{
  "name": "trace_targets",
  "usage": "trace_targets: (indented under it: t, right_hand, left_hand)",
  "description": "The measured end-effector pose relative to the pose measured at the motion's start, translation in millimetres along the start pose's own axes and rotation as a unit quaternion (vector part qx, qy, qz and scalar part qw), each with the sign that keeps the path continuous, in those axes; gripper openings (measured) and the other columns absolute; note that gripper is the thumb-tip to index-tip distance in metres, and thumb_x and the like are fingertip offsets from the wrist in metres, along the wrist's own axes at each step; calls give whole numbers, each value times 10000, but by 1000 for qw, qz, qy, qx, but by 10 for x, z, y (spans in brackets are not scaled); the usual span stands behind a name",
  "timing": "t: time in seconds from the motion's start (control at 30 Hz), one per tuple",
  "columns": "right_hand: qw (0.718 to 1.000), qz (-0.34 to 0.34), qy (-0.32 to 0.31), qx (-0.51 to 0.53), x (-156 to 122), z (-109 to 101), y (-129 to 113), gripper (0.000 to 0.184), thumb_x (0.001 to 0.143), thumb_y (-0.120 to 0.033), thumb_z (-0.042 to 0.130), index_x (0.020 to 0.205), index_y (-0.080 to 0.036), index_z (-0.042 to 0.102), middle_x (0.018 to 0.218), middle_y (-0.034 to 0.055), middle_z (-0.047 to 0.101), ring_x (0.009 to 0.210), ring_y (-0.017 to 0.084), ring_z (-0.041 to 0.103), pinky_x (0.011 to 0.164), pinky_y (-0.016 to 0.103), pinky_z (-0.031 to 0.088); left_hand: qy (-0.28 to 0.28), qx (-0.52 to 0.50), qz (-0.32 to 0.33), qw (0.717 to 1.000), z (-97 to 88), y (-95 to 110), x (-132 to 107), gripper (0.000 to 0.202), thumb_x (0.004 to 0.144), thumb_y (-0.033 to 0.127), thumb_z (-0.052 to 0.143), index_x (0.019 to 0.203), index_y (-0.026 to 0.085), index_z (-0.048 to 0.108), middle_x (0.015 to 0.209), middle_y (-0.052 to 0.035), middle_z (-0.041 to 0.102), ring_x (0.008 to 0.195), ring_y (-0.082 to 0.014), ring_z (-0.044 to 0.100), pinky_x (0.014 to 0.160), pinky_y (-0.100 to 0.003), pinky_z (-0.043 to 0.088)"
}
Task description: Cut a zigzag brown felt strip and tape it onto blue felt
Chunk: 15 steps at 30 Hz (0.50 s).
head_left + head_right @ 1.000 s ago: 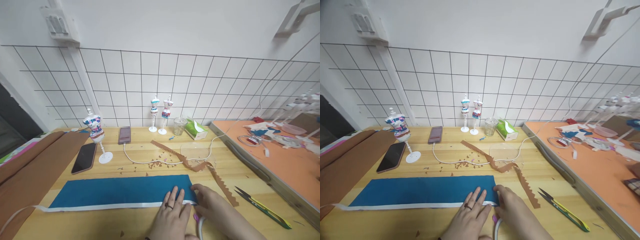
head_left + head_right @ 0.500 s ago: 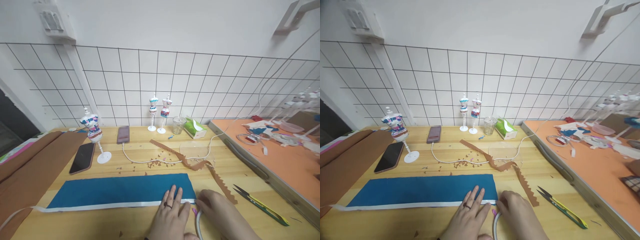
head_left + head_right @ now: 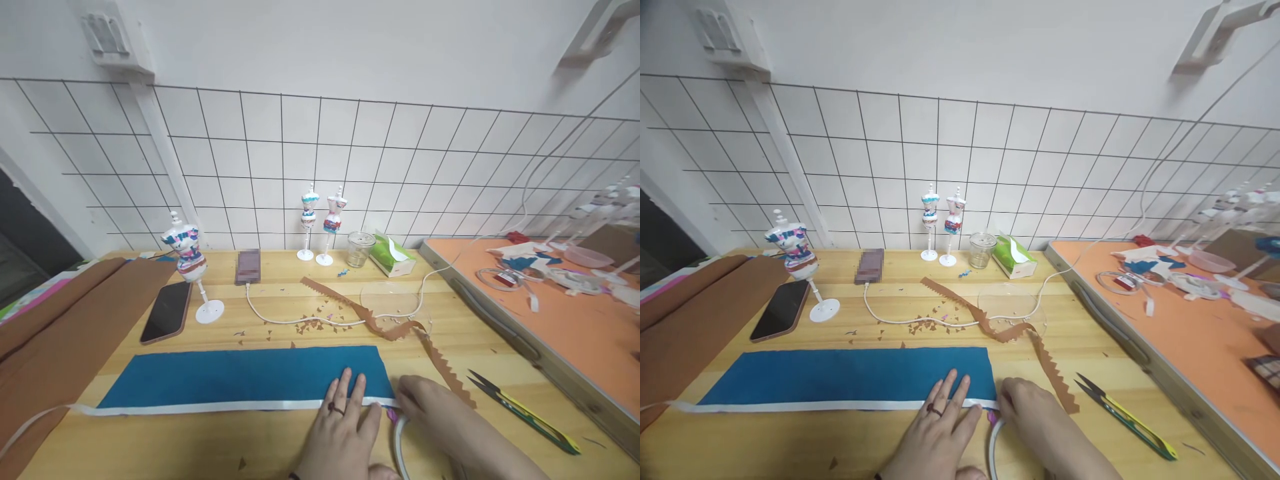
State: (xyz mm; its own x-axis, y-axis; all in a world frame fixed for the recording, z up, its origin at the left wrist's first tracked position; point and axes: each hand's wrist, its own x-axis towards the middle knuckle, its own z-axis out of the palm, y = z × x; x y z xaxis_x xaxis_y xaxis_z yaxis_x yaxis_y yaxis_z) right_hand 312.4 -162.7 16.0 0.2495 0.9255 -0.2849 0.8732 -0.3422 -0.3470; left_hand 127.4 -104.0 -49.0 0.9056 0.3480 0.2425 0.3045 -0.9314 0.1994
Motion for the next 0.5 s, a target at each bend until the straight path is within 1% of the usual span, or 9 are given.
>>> trace_targets:
  t: [0.17,0.3,0.5]
  right_hand:
    - [1000,-1,-3,-5,31,-17,4,218,805,-259,404,605,-211,475,673,48,627,645,193,553,567,266,325]
    - [1000,3,-8,-6,72,-15,18,220,768,-247,425,553,-210,450,599,25,601,583,174,524,521,256,292]
    - [999,20,-24,9,178,-17,76,179,690,-232,479,514,-202,468,516,-13,534,511,142,470,460,241,252]
  left_hand:
    - [6,-7,-6,1000,-6,13,3,655,763,608,455,1283,218,374,1439,-125,204,1306,-330,164,1011,-453,269]
    - [-5,-17,-10,1000,-28,17,3,662,746,593,496,1280,219,379,1440,-126,202,1308,-334,154,1015,-457,266]
    - [-2,-18,-10,1000,-47,16,-1,650,768,608,444,1281,212,384,1437,-125,212,1307,-331,161,1012,-457,266]
